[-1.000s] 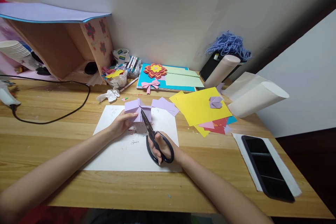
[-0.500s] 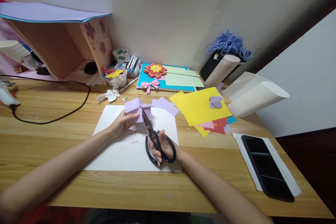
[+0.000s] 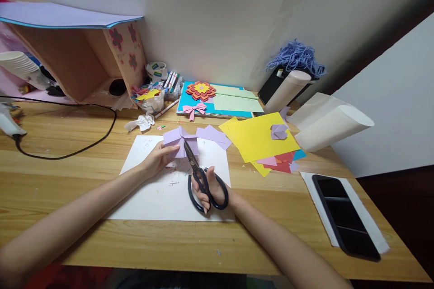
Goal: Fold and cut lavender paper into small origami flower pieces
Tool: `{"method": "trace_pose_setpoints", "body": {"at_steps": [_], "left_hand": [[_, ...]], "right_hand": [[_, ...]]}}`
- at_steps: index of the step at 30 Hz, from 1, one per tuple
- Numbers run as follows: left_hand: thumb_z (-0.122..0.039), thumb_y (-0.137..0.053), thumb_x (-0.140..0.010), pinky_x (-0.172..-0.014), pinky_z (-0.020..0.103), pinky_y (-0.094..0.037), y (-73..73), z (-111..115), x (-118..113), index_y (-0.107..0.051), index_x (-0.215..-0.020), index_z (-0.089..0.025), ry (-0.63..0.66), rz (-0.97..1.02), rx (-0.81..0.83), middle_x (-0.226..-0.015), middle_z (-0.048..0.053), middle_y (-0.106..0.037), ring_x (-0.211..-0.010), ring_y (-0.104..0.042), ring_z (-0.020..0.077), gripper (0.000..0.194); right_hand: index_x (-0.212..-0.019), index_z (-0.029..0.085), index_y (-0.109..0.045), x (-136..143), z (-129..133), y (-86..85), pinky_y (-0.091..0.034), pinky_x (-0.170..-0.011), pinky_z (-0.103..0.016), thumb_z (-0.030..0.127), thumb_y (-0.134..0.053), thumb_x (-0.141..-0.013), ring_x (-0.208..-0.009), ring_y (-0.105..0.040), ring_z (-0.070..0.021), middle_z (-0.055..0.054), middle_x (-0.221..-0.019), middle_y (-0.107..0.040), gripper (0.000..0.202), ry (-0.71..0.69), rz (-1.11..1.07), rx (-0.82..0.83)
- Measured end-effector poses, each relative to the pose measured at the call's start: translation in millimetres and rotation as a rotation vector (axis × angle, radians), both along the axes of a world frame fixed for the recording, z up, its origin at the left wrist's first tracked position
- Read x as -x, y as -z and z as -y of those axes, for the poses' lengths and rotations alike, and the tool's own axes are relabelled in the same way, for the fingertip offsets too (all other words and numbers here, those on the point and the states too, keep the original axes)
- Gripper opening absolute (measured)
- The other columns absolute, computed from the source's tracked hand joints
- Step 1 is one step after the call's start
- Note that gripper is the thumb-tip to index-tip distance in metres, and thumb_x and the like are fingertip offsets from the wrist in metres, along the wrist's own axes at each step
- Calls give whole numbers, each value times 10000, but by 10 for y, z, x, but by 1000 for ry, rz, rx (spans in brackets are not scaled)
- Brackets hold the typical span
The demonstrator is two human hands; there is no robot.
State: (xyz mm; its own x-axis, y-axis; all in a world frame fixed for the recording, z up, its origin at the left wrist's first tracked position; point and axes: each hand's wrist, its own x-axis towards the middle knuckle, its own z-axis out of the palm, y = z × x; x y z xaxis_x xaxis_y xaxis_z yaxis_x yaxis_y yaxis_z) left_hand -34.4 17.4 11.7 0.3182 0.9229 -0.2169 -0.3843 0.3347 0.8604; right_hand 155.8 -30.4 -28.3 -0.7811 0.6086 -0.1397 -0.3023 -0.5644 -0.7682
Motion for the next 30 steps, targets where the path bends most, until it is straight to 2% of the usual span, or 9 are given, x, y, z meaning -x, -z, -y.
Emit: {"method": "trace_pose_setpoints", "body": {"at_steps": [6, 9, 11, 14, 17, 20, 24, 27, 30], "left_hand": [[-261, -706, -659, -668, 243, -487, 5, -64, -8, -675, -873, -135, -201, 75, 16, -892, 47, -694, -796, -632, 166, 251], [-235, -698, -632, -656, 239, -481, -6, -59, 7, -677, -817, -137, -218, 108, 80, -840, 35, -689, -748, -620, 158, 210], [-226, -698, -603, -642, 243, -474, -17, -31, 28, -682, -850, -138, -102, 114, 111, -828, 40, -686, -721, -614, 160, 263], [-233, -730, -530, -589, 244, -441, -25, 20, 64, -682, -891, -130, 171, 107, 113, -787, 55, -682, -662, -605, 165, 378], [-258, -766, -509, -561, 240, -400, -24, 51, 93, -691, -819, -96, 455, 23, 69, -712, 66, -665, -610, -577, 154, 358], [-282, -770, -557, -541, 227, -363, -27, 58, 101, -697, -771, -88, 592, -105, -41, -661, 49, -643, -574, -533, 126, 297], [-275, -755, -610, -588, 218, -386, -36, 66, 58, -695, -821, -99, 532, -119, -88, -729, 53, -661, -634, -559, 130, 282], [-270, -743, -628, -656, 234, -434, -33, 62, 5, -682, -901, -106, 407, -24, -22, -824, 75, -677, -718, -601, 158, 324], [-285, -715, -676, -708, 248, -459, -16, 36, -25, -660, -974, -124, 242, 33, -7, -879, 77, -682, -770, -620, 166, 343]], "right_hand": [[-689, 185, -451, -98, -36, -58, -385, -272, -196, 897, -366, -528, -250, -363, -67, 89, -376, -418, 735, -119, 14, -37], [-667, 197, -443, -132, -123, -197, -383, -281, -202, 879, -414, -540, -256, -352, -67, 94, -385, -401, 694, 59, -13, -123], [-647, 201, -439, -148, -198, -303, -372, -295, -188, 791, -488, -637, -264, -350, -62, 97, -384, -389, 593, 334, 35, -196], [-571, 192, -425, -167, -303, -397, -416, -380, -192, 517, -659, -723, -334, -444, -73, 75, -403, -435, 428, 692, 278, -334], [-580, 184, -471, -176, -352, -378, -441, -439, -213, 440, -723, -673, -413, -516, -92, 24, -498, -574, 371, 759, 402, -384], [-622, 186, -497, -167, -340, -322, -456, -466, -240, 455, -745, -624, -465, -564, -119, -6, -588, -642, 366, 679, 400, -348], [-634, 188, -481, -159, -304, -329, -426, -466, -221, 363, -789, -581, -472, -544, -102, 39, -557, -584, 358, 625, 368, -386], [-630, 190, -466, -160, -295, -372, -426, -488, -214, 294, -812, -541, -496, -541, -95, 59, -549, -544, 372, 669, 399, -422], [-637, 205, -430, -148, -293, -379, -420, -455, -233, 327, -816, -517, -451, -538, -111, 63, -524, -540, 423, 641, 418, -389]]}}
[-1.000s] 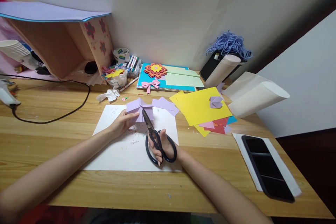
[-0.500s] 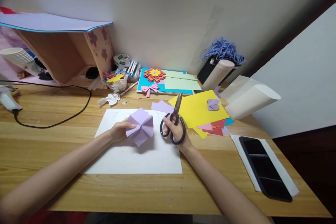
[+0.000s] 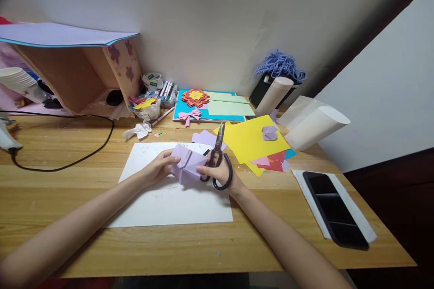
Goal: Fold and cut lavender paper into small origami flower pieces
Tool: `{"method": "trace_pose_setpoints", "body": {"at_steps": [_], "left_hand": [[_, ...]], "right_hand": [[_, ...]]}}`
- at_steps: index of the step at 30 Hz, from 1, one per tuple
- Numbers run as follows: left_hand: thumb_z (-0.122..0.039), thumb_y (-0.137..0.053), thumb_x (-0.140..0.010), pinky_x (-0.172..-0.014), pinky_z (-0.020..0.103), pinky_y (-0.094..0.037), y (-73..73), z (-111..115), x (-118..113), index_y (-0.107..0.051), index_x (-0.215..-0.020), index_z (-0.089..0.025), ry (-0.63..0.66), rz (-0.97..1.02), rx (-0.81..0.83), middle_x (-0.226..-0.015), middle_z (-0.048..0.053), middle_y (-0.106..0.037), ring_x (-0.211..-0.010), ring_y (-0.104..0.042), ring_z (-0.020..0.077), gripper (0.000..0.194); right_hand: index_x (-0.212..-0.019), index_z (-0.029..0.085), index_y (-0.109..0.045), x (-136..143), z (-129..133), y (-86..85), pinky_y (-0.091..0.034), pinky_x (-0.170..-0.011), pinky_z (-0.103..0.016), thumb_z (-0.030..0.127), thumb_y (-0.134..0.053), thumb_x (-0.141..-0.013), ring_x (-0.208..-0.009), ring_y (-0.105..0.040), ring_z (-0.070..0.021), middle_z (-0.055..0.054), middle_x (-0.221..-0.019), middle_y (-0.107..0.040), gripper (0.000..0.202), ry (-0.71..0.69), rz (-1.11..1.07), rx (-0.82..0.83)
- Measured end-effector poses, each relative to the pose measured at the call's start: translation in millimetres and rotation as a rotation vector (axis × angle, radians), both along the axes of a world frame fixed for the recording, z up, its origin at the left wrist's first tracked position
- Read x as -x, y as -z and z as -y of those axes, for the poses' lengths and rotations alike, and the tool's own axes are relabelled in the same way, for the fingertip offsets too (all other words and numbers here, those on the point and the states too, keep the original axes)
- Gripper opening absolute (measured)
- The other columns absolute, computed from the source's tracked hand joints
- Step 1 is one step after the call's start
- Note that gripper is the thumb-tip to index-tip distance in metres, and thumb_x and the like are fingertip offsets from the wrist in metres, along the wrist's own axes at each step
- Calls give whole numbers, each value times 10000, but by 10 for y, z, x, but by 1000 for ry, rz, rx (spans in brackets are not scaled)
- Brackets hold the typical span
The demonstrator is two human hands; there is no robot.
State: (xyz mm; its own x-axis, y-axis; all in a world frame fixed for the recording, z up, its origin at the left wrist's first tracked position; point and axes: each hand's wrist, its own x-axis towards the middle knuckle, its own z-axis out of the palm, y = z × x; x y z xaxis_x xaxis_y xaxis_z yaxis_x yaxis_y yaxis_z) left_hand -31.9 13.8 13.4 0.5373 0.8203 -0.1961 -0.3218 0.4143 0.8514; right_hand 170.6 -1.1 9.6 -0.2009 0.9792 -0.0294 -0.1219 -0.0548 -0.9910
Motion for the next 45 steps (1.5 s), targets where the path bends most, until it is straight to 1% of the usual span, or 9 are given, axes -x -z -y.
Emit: {"method": "trace_pose_setpoints", "body": {"at_steps": [3, 7, 16, 19, 22, 27, 33, 38, 45], "left_hand": [[-311, -708, -698, -666, 233, -459, 27, -25, -2, -650, -956, -128, -102, -16, -32, -850, 63, -678, -724, -618, 149, 322], [-337, -735, -672, -613, 222, -434, 47, -12, 4, -634, -900, -116, -46, -115, -100, -798, 49, -656, -661, -598, 133, 333], [-395, -736, -655, -537, 195, -365, 11, 19, -8, -590, -754, -134, -12, -263, -177, -705, 3, -595, -594, -531, 103, 315], [-451, -674, -713, -496, 196, -369, 7, -13, -4, -614, -858, -162, -74, -152, -52, -677, -5, -597, -521, -516, 95, 329], [-535, -628, -728, -590, 223, -437, -4, -37, 3, -637, -957, -155, -76, -10, 30, -771, 55, -653, -651, -594, 142, 444], [-493, -743, -635, -816, 284, -446, 37, 22, -9, -625, -1056, -116, 146, 131, 54, -993, 148, -660, -897, -612, 193, 577], [-426, -814, -554, -710, 247, -438, 123, 126, -66, -622, -1056, -115, 333, 55, -9, -955, 131, -641, -747, -579, 128, 620], [-327, -819, -573, -709, 267, -440, 81, 193, -141, -634, -979, -117, 112, -65, -103, -910, 99, -651, -779, -576, 158, 493], [-324, -760, -662, -845, 331, -461, 38, 183, -179, -645, -1033, -110, -135, 44, 73, -978, 117, -685, -906, -624, 217, 444]], "right_hand": [[-643, 206, -436, 11, -11, 33, -436, -472, -250, 390, -807, -520, -469, -558, -126, 50, -543, -561, 432, -2, 10, 19], [-642, 200, -456, -19, -54, 78, -437, -502, -261, 482, -767, -559, -522, -565, -135, 11, -606, -613, 428, 41, 12, 19], [-646, 184, -536, -51, -21, 109, -428, -526, -251, 394, -774, -572, -585, -550, -135, 11, -632, -597, 325, -118, 123, -30], [-645, 199, -506, 1, 1, 67, -426, -514, -249, 367, -788, -539, -565, -534, -129, 27, -618, -570, 345, 31, 69, -33], [-641, 210, -478, 59, 17, 31, -436, -536, -255, 342, -798, -513, -582, -528, -129, 35, -625, -542, 369, 248, -23, -42], [-652, 198, -480, 111, 30, 35, -417, -534, -234, 321, -800, -473, -597, -506, -114, 40, -638, -502, 387, 486, -169, 23], [-645, 188, -475, 125, 28, 53, -433, -566, -212, 291, -823, -441, -646, -532, -105, 41, -669, -507, 416, 591, -318, 109], [-679, 191, -480, 176, 92, 106, -454, -573, -214, 275, -823, -487, -619, -543, -98, 50, -657, -527, 402, 504, -356, 162], [-682, 190, -470, 253, 192, 35, -454, -486, -213, 290, -834, -477, -511, -526, -86, 67, -607, -510, 429, 380, -223, 140]]}}
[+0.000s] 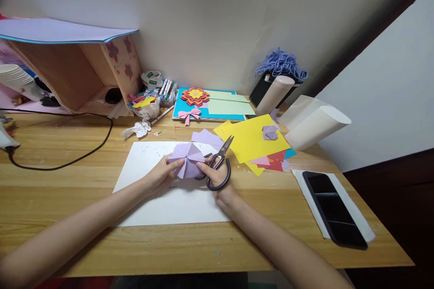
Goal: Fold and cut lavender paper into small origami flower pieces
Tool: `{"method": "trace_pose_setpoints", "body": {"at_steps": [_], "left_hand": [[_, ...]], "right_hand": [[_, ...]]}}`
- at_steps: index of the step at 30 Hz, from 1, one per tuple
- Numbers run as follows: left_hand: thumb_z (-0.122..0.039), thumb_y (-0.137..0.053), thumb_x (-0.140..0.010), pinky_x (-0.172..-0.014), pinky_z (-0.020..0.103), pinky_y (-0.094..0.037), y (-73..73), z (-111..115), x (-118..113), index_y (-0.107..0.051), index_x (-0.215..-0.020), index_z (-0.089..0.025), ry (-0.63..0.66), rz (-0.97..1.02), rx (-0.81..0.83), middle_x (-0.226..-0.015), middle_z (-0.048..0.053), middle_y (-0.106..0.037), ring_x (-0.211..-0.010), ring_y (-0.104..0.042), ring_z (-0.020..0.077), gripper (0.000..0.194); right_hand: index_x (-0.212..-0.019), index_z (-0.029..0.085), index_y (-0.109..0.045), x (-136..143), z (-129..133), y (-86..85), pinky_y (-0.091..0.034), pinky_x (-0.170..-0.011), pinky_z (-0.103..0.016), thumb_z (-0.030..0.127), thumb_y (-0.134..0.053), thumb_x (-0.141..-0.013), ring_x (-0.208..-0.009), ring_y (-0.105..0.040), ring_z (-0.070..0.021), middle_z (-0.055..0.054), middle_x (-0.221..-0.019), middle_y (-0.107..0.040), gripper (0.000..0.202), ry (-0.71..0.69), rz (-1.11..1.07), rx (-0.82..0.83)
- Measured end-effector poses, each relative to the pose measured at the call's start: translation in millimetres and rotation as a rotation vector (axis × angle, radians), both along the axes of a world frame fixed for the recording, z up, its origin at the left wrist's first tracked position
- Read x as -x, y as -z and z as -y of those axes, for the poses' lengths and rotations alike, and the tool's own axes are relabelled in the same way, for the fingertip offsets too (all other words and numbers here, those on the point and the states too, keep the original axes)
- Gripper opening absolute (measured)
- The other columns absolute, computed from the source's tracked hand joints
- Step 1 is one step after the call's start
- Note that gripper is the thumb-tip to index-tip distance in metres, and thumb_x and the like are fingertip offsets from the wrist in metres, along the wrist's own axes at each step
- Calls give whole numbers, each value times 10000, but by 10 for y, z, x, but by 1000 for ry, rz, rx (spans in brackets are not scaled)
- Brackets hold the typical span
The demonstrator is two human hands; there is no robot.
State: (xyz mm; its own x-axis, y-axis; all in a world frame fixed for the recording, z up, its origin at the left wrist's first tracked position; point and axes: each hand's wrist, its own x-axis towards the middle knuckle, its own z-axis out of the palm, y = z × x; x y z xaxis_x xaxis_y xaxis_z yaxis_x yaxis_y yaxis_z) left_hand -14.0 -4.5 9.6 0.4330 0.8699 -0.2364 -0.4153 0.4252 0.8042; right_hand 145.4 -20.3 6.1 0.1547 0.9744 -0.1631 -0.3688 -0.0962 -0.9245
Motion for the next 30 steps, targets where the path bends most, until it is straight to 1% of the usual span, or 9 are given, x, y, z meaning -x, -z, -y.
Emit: {"method": "trace_pose_setpoints", "body": {"at_steps": [6, 11, 14, 17, 19, 22, 25, 27, 30], "left_hand": [[-338, -718, -707, -768, 297, -493, -24, -34, 31, -657, -1006, -96, -2, -16, 37, -958, 114, -698, -811, -645, 188, 389], [-388, -701, -715, -734, 306, -485, -37, -32, 27, -648, -998, -68, 25, -36, 3, -905, 131, -696, -775, -641, 204, 430], [-447, -695, -708, -736, 286, -471, -23, -37, 19, -634, -1013, -80, 20, -5, -7, -933, 130, -677, -809, -620, 194, 481], [-493, -743, -628, -695, 249, -445, 16, -33, 8, -632, -984, -101, 61, -11, -96, -902, 102, -659, -787, -588, 167, 541], [-441, -795, -573, -683, 248, -432, 35, -14, -7, -627, -974, -108, 108, -91, -190, -859, 84, -651, -767, -574, 162, 547], [-359, -775, -633, -758, 286, -433, 25, 38, -41, -615, -1020, -126, 156, -177, -279, -928, 92, -654, -857, -580, 188, 479], [-369, -688, -733, -771, 288, -425, -7, 87, -68, -620, -1038, -147, 108, -209, -323, -976, 88, -653, -886, -574, 185, 383], [-381, -663, -751, -671, 261, -409, -18, 106, -66, -631, -980, -144, 33, -285, -342, -841, 49, -647, -744, -552, 150, 331], [-395, -643, -760, -559, 233, -347, -12, 113, -29, -616, -837, -141, -108, -410, -392, -635, -16, -553, -582, -456, 109, 266]], "right_hand": [[-681, 188, -459, -22, 29, -45, -446, -434, -214, 320, -831, -516, -432, -528, -85, 72, -564, -530, 428, -179, 40, 13], [-698, 191, -438, -31, 36, -45, -470, -458, -217, 310, -834, -529, -429, -549, -98, 82, -494, -526, 447, -250, 19, 53], [-699, 189, -436, -18, 29, -63, -474, -446, -206, 284, -845, -511, -415, -549, -87, 92, -496, -518, 460, -186, -29, 55], [-697, 189, -438, -14, 5, -67, -493, -445, -205, 275, -859, -476, -427, -575, -95, 91, -517, -537, 483, -72, -95, 70], [-700, 190, -442, -14, -11, -51, -504, -454, -202, 273, -863, -463, -447, -599, -107, 85, -520, -554, 491, -32, -134, 91], [-715, 190, -452, -3, -12, -13, -515, -457, -202, 272, -863, -468, -458, -614, -119, 68, -518, -583, 487, -44, -152, 113], [-718, 195, -451, 26, 16, -4, -521, -447, -215, 279, -861, -474, -447, -610, -124, 58, -523, -598, 484, -92, -154, 117], [-716, 198, -446, 43, 38, -26, -524, -455, -219, 294, -858, -479, -452, -611, -127, 56, -515, -596, 485, -121, -145, 116], [-716, 187, -469, 42, 47, -74, -519, -469, -218, 345, -837, -519, -469, -615, -125, 28, -551, -622, 447, -173, -88, 97]]}}
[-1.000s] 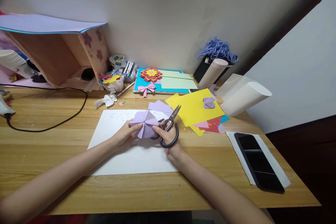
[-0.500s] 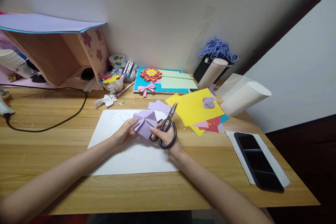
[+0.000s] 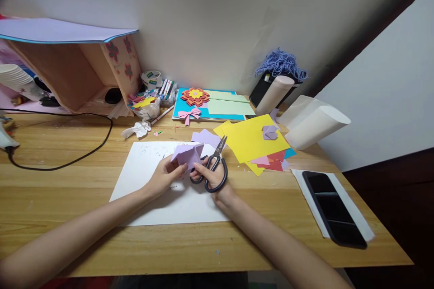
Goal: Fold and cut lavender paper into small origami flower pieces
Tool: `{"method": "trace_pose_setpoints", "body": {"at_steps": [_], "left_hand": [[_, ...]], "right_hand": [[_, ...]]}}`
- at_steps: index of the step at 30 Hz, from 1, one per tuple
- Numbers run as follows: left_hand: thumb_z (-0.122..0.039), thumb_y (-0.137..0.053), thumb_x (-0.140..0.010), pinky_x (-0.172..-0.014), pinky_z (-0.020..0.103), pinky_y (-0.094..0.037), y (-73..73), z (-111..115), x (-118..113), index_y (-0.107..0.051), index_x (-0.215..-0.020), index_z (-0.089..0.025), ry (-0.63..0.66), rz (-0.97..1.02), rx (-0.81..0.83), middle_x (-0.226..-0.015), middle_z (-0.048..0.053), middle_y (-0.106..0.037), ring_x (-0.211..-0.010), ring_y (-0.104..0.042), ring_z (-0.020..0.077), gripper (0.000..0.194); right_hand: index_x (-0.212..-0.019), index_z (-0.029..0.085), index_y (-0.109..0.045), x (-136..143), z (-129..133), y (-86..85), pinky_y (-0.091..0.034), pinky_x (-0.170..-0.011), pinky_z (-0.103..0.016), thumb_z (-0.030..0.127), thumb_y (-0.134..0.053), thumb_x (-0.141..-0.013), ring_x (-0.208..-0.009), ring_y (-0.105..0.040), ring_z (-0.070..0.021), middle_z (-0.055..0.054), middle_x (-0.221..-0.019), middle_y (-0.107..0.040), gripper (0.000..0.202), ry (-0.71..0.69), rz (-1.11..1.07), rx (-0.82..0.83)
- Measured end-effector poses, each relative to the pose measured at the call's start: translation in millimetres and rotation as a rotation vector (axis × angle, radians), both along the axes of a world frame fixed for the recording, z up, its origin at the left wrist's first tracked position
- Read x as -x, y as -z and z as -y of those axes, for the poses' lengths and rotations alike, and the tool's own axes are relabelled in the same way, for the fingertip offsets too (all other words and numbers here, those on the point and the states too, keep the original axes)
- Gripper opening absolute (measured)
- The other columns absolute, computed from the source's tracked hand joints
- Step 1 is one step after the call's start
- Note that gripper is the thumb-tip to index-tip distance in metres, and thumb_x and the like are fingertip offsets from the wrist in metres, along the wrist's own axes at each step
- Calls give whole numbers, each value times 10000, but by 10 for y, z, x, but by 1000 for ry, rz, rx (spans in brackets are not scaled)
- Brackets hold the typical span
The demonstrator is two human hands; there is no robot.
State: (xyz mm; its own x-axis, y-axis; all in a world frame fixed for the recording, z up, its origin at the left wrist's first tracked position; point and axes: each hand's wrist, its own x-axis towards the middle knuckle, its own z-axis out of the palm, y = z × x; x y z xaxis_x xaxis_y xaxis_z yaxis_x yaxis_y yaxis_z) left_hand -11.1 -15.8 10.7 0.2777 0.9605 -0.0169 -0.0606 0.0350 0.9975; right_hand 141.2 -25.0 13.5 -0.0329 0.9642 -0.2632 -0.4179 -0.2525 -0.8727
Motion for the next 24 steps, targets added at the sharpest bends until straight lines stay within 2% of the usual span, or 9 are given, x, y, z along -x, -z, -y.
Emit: {"method": "trace_pose_setpoints", "body": {"at_steps": [3, 5, 8, 10, 11, 14, 16, 19, 24], "left_hand": [[-417, -594, -788, -517, 227, -309, 2, -23, 61, -566, -712, -160, -142, -64, -94, -557, -40, -475, -522, -396, 97, 270], [-428, -574, -795, -490, 233, -278, -8, -57, 106, -513, -609, -171, -264, -103, -139, -506, -47, -420, -482, -353, 94, 323], [-396, -589, -780, -474, 248, -241, -27, -118, 164, -405, -486, -186, -479, -159, -199, -459, -47, -365, -453, -318, 93, 405], [-360, -575, -791, -480, 252, -243, -30, -146, 189, -375, -466, -192, -570, -201, -250, -449, -45, -356, -450, -321, 94, 417], [-344, -563, -799, -485, 252, -249, -27, -152, 195, -369, -466, -194, -598, -223, -279, -448, -45, -354, -449, -324, 94, 414], [-313, -539, -813, -500, 250, -265, 1, -144, 193, -364, -470, -194, -645, -290, -379, -449, -47, -359, -448, -338, 92, 404], [-312, -519, -826, -500, 251, -271, 29, -127, 179, -376, -478, -192, -667, -332, -452, -449, -46, -370, -443, -344, 91, 395], [-321, -469, -859, -494, 250, -289, 70, -108, 159, -391, -490, -188, -674, -393, -536, -444, -43, -386, -434, -357, 92, 399], [-294, -466, -864, -465, 236, -295, 108, -91, 156, -375, -491, -186, -678, -473, -658, -427, -51, -372, -410, -351, 82, 399]], "right_hand": [[-679, 161, -511, -49, -25, -27, -483, -435, -199, 471, -745, -625, -446, -594, -109, 0, -586, -624, 392, -135, 53, -21], [-667, 160, -519, -110, -43, -35, -450, -401, -203, 609, -617, -685, -417, -573, -114, -2, -549, -592, 461, -265, 48, 10], [-772, 180, -527, -228, -35, -70, -446, -401, -250, 778, -433, -681, -418, -553, -140, 7, -552, -559, 612, -460, 63, 39], [-852, 189, -525, -301, -2, -126, -437, -433, -253, 792, -421, -680, -428, -496, -118, 27, -572, -520, 636, -563, 207, -92], [-882, 193, -524, -328, 19, -163, -408, -431, -242, 769, -446, -693, -441, -472, -117, 30, -577, -506, 611, -589, 356, -166], [-838, 202, -521, -351, 82, -280, -340, -498, -233, 649, -635, -654, -555, -491, -146, -1, -659, -567, 497, -594, 948, -373], [-805, 208, -485, -322, 116, -338, -301, -512, -232, 623, -657, -652, -586, -505, -165, -6, -674, -581, 474, -614, 1191, -375], [-808, 213, -442, -264, 157, -383, -280, -521, -228, 628, -592, -715, -604, -519, -175, -3, -684, -580, 450, -696, 1326, -354], [-796, 213, -399, -235, 192, -400, -275, -528, -229, 649, -516, -757, -617, -509, -172, -8, -708, -574, 454, -756, 1369, -311]]}}
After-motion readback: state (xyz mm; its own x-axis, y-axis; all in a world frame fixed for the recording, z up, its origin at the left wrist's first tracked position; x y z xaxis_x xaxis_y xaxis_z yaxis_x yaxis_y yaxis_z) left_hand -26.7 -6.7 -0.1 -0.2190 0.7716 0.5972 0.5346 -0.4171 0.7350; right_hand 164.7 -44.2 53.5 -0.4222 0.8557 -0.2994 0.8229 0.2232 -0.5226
